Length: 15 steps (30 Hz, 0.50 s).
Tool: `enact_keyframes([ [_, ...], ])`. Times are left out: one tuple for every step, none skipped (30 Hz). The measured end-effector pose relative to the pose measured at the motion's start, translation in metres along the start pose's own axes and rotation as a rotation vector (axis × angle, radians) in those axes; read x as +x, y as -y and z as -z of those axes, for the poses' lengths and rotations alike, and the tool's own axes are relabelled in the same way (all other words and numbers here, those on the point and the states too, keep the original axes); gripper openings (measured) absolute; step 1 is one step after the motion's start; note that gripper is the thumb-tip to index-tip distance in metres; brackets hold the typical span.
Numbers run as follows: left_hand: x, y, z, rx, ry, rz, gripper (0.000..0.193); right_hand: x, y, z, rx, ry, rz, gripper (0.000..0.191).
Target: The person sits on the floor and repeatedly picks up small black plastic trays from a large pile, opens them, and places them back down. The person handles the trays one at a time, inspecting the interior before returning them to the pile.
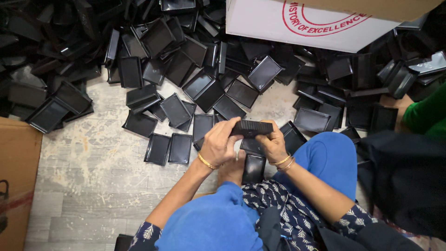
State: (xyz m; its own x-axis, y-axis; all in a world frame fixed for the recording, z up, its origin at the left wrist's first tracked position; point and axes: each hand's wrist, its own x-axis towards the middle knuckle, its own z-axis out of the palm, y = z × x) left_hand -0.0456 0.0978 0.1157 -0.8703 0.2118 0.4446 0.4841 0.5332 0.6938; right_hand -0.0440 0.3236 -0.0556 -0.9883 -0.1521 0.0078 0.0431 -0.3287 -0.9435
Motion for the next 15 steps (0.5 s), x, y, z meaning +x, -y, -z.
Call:
enact_keyframes([
  [-0.001, 0.000, 0.000, 0.007, 0.012, 0.014, 0.051, -0.001, -0.001, 0.000, 0.015, -0.009, -0.001, 0.037],
  [-0.001, -0.001, 0.000, 0.014, 0.024, 0.025, 0.050, -0.002, 0.000, -0.001, 0.030, -0.019, 0.000, 0.038],
  [-0.001, -0.002, -0.001, -0.009, 0.032, 0.044, 0.049, -0.004, 0.002, -0.004, 0.045, -0.029, -0.001, 0.038],
  [-0.002, -0.003, 0.000, -0.029, 0.040, 0.065, 0.048, -0.006, 0.008, -0.007, 0.059, -0.034, -0.036, 0.037],
  [-0.001, -0.004, 0.001, -0.048, 0.048, 0.085, 0.046, -0.005, 0.019, -0.010, 0.074, -0.039, -0.069, 0.037],
  [-0.001, -0.005, 0.002, -0.077, 0.045, 0.111, 0.047, -0.003, 0.034, -0.014, 0.087, -0.046, -0.101, 0.036],
  [0.000, -0.005, 0.002, -0.108, 0.043, 0.134, 0.048, 0.000, 0.052, -0.021, -0.017, -0.045, -0.023, 0.034],
  [0.002, -0.005, 0.003, -0.139, 0.041, 0.155, 0.048, 0.007, 0.077, -0.027, -0.122, -0.044, 0.058, 0.032],
  [0.003, -0.004, 0.005, -0.118, -0.019, 0.108, 0.051, 0.015, 0.106, -0.031, -0.227, -0.043, 0.141, 0.030],
  [0.004, -0.002, 0.008, -0.100, -0.077, 0.060, 0.054, 0.029, 0.138, -0.030, -0.614, -0.079, 0.478, 0.022],
  [0.004, -0.001, 0.009, -0.086, -0.133, 0.013, 0.057, 0.046, 0.175, -0.020, -0.735, -0.076, 0.737, 0.023],
  [0.002, 0.000, 0.011, -0.109, -0.148, 0.063, 0.056, 0.070, 0.209, -0.008, -0.669, -0.127, 0.843, 0.024],
  [0.000, 0.000, 0.012, -0.131, -0.161, 0.111, 0.055, 0.096, 0.245, 0.005, -0.602, -0.177, 0.951, 0.025],
  [-0.002, 0.001, 0.011, -0.152, -0.173, 0.157, 0.054, 0.120, 0.277, 0.018, -0.534, -0.224, 1.063, 0.027],
  [-0.004, 0.001, 0.008, -0.112, -0.167, 0.116, 0.053, 0.129, 0.296, 0.023, -0.600, -0.255, 1.116, 0.028],
])
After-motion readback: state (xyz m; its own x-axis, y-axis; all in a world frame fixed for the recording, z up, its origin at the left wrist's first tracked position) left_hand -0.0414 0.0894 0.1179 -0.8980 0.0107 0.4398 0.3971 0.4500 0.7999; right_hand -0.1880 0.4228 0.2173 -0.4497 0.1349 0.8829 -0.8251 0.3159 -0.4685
